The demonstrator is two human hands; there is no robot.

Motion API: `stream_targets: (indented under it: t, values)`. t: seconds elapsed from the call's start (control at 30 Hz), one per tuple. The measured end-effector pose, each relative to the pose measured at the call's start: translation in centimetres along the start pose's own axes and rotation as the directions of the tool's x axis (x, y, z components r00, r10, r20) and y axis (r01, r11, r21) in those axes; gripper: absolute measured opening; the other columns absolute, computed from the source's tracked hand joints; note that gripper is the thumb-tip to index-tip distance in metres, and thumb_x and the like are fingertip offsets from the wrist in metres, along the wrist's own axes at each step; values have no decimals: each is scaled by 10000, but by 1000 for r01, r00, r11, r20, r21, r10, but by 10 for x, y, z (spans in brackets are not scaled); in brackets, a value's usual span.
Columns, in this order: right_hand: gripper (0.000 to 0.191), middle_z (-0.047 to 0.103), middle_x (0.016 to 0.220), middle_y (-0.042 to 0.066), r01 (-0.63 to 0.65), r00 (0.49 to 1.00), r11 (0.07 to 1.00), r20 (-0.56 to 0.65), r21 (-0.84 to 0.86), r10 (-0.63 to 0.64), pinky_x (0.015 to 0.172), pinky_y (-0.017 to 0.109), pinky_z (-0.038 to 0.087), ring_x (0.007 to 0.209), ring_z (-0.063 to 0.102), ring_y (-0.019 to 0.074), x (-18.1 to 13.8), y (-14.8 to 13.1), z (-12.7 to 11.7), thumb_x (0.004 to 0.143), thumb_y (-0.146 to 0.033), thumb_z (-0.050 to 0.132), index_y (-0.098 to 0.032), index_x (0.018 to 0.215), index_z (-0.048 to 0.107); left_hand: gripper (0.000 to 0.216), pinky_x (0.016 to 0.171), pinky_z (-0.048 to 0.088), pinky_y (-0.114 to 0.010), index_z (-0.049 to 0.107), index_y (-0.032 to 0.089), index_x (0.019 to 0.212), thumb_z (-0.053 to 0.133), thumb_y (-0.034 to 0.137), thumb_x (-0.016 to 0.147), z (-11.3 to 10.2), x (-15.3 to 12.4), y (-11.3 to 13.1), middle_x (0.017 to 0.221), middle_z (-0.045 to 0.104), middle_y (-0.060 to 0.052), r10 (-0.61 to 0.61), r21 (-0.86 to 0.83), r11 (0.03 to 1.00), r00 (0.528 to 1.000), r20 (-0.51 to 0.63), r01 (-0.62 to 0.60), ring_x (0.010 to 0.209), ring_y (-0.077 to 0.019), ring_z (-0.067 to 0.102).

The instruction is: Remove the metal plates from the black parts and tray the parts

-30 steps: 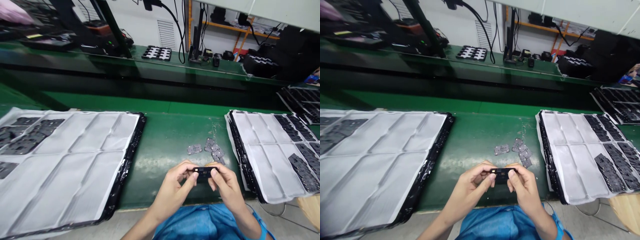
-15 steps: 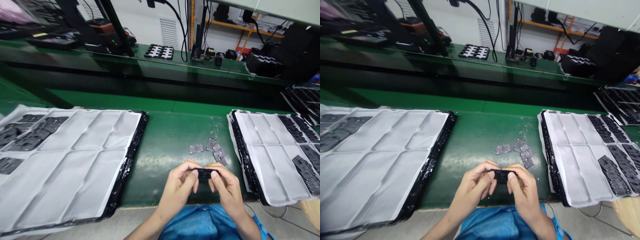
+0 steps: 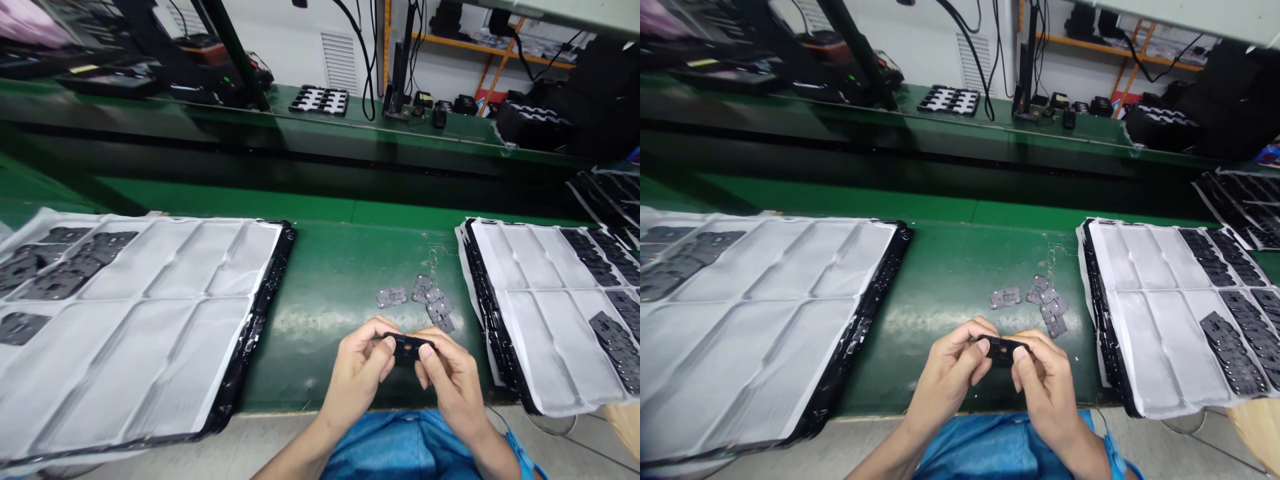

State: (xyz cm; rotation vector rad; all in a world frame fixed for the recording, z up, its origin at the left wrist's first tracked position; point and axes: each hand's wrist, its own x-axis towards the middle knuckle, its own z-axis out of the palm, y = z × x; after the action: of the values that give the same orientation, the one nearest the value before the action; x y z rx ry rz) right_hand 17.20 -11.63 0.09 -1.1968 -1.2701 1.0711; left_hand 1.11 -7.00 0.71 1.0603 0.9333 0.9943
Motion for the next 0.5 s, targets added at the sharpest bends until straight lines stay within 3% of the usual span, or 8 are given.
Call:
stream_targets:
  t: [0.37,0.5]
  values:
    - [300,582,862,20,-108,994,991,-17,79,110,496,228,400,519,523,71,0,-1,-2,1087,-361,545,-167,991,752,270,454,248,-190,619,151,807,634,400,910,3,2,-3,588,430,74,-111,16,994,994,4,111,440,-53,360]
    - [322,584,846,21,-124,992,988,-16,96,127,482,225,399,498,513,66,2,-3,-3,1077,-379,560,-156,951,755,291,469,257,-197,612,149,832,646,426,917,2,0,-4,568,445,71,-125,12,992,991,37,124,442,-58,381]
